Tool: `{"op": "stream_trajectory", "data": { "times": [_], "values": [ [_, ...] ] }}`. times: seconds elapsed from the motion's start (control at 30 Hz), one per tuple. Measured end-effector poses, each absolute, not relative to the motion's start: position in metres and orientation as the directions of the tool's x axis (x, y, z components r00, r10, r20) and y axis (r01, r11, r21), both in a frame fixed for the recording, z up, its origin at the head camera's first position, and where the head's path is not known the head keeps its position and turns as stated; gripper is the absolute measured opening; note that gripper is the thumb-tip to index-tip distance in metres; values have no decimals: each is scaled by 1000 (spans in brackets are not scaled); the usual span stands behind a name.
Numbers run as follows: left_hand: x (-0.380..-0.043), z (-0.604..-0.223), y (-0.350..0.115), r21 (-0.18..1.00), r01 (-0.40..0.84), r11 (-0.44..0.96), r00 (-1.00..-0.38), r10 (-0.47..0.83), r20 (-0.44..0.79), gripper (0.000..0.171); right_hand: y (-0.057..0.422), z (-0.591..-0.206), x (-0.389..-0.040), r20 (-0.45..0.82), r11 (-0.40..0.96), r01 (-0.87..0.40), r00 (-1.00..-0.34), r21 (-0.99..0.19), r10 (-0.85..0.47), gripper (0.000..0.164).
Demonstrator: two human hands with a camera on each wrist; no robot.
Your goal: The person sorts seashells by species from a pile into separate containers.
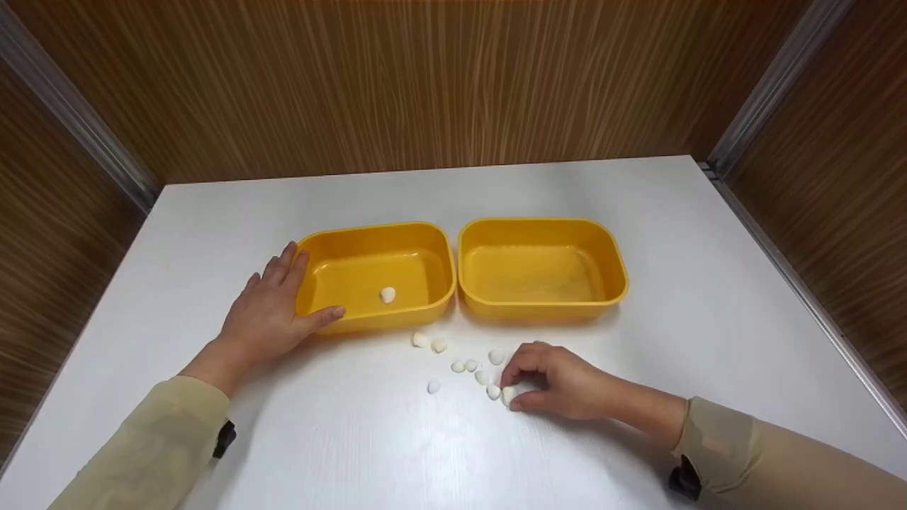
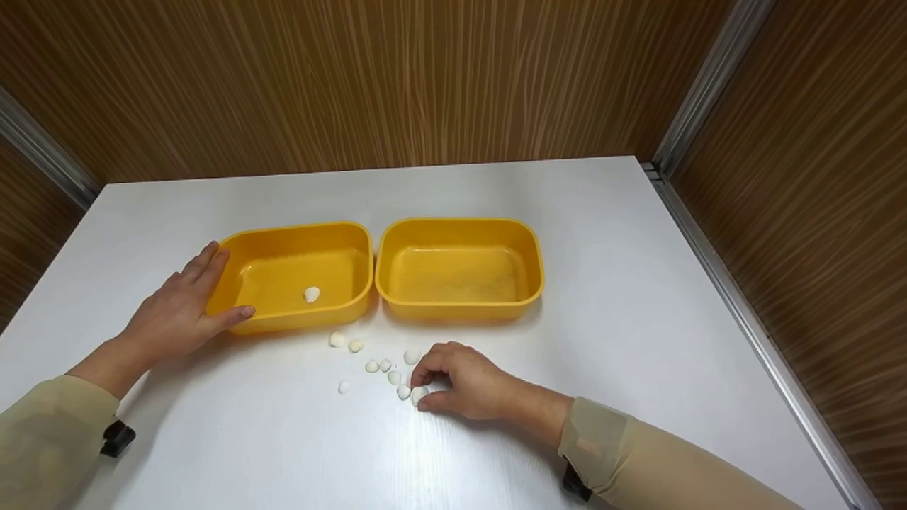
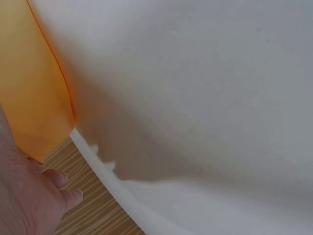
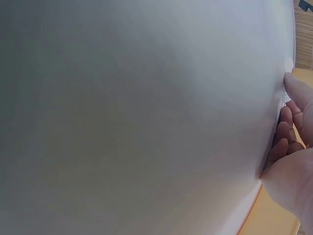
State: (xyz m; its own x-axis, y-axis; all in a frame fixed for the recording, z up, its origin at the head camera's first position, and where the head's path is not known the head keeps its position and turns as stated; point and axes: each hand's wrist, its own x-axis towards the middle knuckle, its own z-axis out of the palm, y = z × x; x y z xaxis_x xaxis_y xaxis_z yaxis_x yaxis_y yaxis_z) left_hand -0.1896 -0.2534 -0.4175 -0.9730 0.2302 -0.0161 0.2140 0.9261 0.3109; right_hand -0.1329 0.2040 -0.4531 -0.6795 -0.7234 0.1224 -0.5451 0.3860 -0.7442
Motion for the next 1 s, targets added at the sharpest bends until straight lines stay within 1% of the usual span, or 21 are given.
{"op": "stream_trajectory", "data": {
  "times": [0.47,0.63,0.87,1.0],
  "values": [
    [-189,-416,-253,305,205,930,-974,224,-27,119,204,-452,-135,143,388,-576,-669,-719,-729,19],
    [-187,-414,-253,313,205,927,-973,228,-36,119,203,-451,-135,170,353,-615,-630,-705,-757,21],
    [-188,-413,-253,311,214,926,-971,236,-33,119,205,-449,-136,262,279,-715,-545,-641,-796,24],
    [-188,-414,-252,309,217,926,-971,237,-29,118,208,-447,-137,257,282,-744,-519,-606,-815,24]
  ]
}}
